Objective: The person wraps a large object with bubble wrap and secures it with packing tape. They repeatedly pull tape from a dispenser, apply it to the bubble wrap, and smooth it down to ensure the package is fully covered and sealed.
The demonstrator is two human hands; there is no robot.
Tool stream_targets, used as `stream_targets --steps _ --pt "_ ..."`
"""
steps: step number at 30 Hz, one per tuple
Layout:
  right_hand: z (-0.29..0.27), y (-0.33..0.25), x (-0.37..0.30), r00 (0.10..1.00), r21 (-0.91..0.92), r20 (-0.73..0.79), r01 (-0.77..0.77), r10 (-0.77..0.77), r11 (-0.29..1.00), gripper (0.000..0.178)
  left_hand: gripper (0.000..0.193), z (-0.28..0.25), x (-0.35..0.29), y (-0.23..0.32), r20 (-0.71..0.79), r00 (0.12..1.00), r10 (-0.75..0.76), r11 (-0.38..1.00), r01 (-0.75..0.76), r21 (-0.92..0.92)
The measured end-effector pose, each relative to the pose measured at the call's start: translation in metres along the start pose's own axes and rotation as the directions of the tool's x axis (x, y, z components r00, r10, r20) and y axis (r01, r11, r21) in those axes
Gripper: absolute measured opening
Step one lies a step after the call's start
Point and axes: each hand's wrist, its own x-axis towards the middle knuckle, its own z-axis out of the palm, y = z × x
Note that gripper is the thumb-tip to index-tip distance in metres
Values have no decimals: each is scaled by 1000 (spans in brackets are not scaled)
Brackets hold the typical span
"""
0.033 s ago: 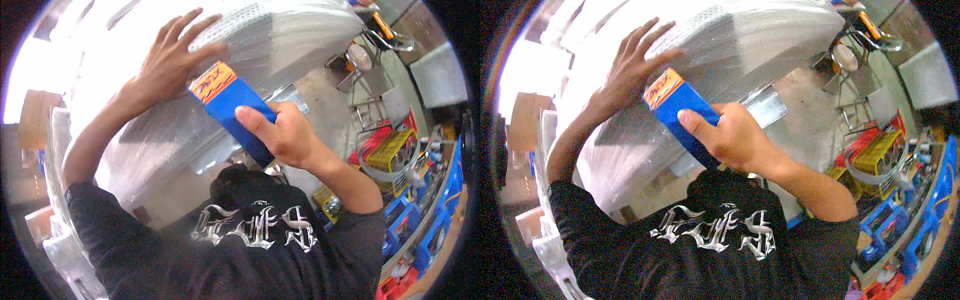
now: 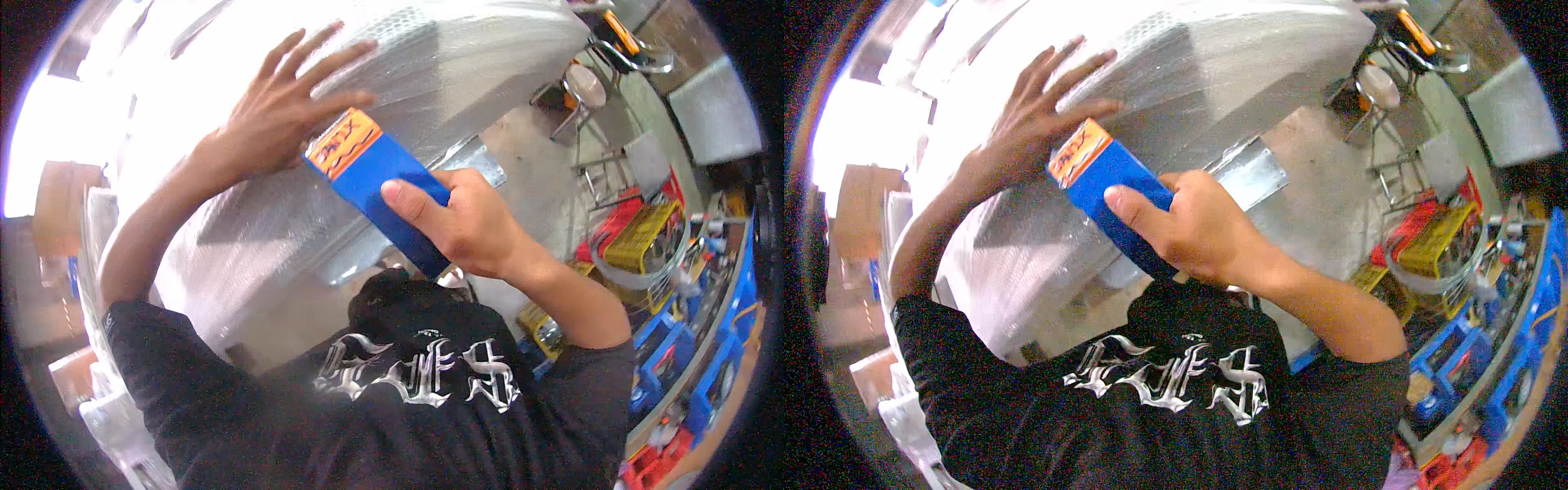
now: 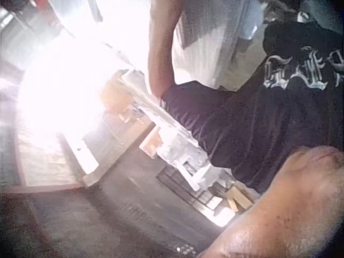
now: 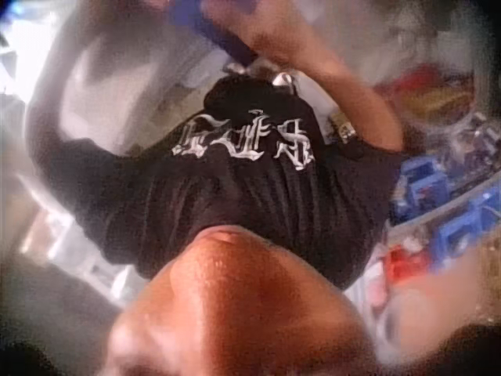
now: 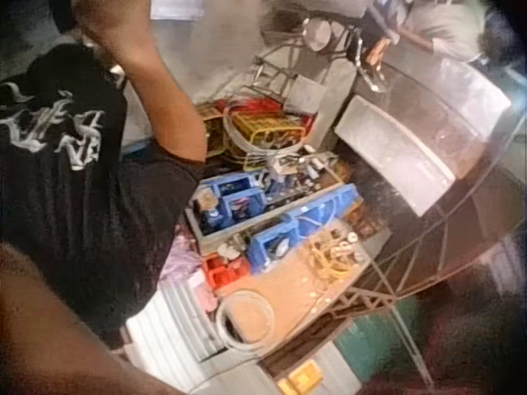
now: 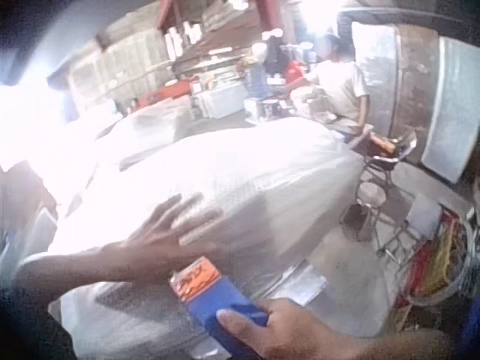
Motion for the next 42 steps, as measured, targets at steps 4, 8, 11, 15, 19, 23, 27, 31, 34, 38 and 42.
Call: stream_targets --steps 4,8,11,15,19,23,27,31,34,38,42 --pt "-3 -4 6 997 -61 -14 -80 80 995 58 41 2 22 -30 134 931 340 940 -333 -71" --pt "-4 -6 7 994 -99 29 -99 103 990 51 32 0 37 -42 193 813 550 823 -489 -289" --pt "-2 -6 5 998 -2 21 -51 51 999 50 20 -3 47 -46 311 740 596 800 -519 -301" --pt "4 -4 3 996 -19 -22 -92 92 996 53 19 0 50 -45 226 750 621 777 -551 -305" --pt "8 2 3 993 7 -37 -113 113 994 55 27 5 37 -41 236 810 536 843 -502 -193" --pt "16 12 3 995 9 -68 -77 77 997 57 30 8 27 -33 205 863 461 887 -453 -87" --pt "18 24 4 997 -7 -64 -53 53 999 60 38 3 26 -31 147 873 466 884 -465 -45" --pt "17 34 5 997 -26 -77 -3 1 1000 60 48 -4 27 -33 176 883 436 899 -434 -48" --pt "19 41 6 995 -7 -96 13 -14 1000 57 50 -5 28 -34 159 888 432 901 -431 -41" --pt "25 50 8 986 46 -154 71 -63 996 55 57 -8 28 -35 151 895 421 907 -417 -59" --pt "23 58 12 993 -31 -93 63 -66 998 66 66 -11 27 -37 201 893 402 916 -393 -87"
